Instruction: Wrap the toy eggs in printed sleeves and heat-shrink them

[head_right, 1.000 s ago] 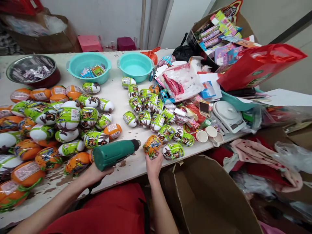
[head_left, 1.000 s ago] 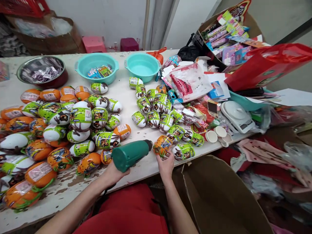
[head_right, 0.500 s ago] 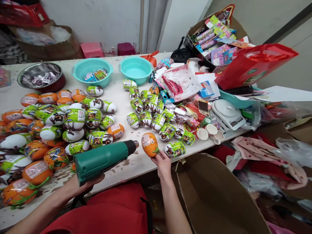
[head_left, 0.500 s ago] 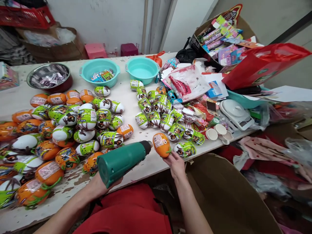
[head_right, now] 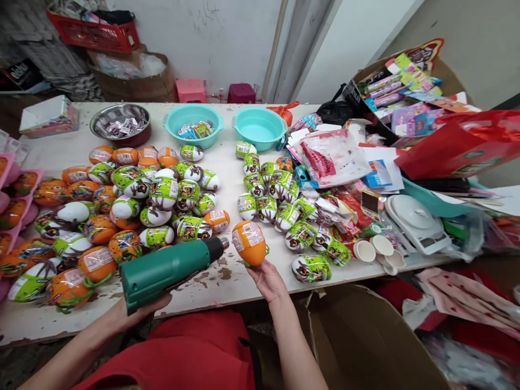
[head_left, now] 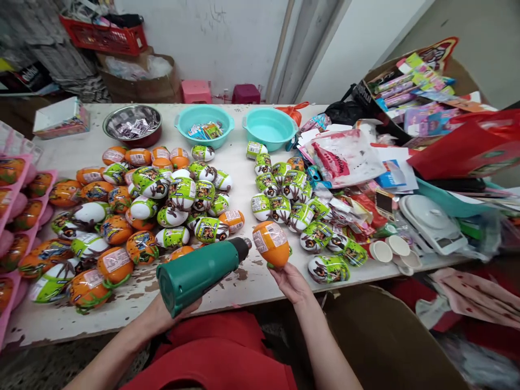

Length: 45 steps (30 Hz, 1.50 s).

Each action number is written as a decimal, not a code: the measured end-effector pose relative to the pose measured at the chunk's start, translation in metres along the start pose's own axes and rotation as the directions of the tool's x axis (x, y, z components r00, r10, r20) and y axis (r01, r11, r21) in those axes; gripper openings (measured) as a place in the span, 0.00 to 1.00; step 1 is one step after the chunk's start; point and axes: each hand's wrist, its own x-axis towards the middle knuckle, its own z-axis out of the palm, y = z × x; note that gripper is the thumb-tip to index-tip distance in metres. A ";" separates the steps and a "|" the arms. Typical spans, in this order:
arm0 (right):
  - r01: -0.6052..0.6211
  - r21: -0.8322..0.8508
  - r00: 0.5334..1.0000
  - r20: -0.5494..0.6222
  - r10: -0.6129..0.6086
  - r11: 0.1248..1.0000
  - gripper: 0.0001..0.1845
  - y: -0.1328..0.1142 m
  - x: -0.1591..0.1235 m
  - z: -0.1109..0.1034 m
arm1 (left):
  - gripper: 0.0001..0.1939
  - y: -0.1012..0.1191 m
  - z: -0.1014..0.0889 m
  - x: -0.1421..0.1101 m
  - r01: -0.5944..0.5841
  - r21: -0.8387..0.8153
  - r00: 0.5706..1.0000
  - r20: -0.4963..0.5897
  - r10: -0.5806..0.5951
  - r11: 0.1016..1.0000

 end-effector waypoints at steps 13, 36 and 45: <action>0.701 -0.674 0.619 0.415 -0.667 0.232 0.13 -0.062 -0.007 0.033 | 0.15 -0.006 -0.026 0.001 0.023 -0.105 0.998 0.063 -0.017 0.994; 0.472 -0.256 0.867 -0.036 -0.497 0.843 0.26 -0.027 0.098 0.086 | 0.12 0.022 0.016 0.064 0.031 -0.267 0.997 -0.067 -0.051 0.963; 0.006 -0.737 0.115 -0.670 -0.733 0.675 0.54 -0.038 0.030 -0.098 | 0.15 -0.003 0.028 0.076 0.059 -0.114 0.992 -0.102 -0.071 0.992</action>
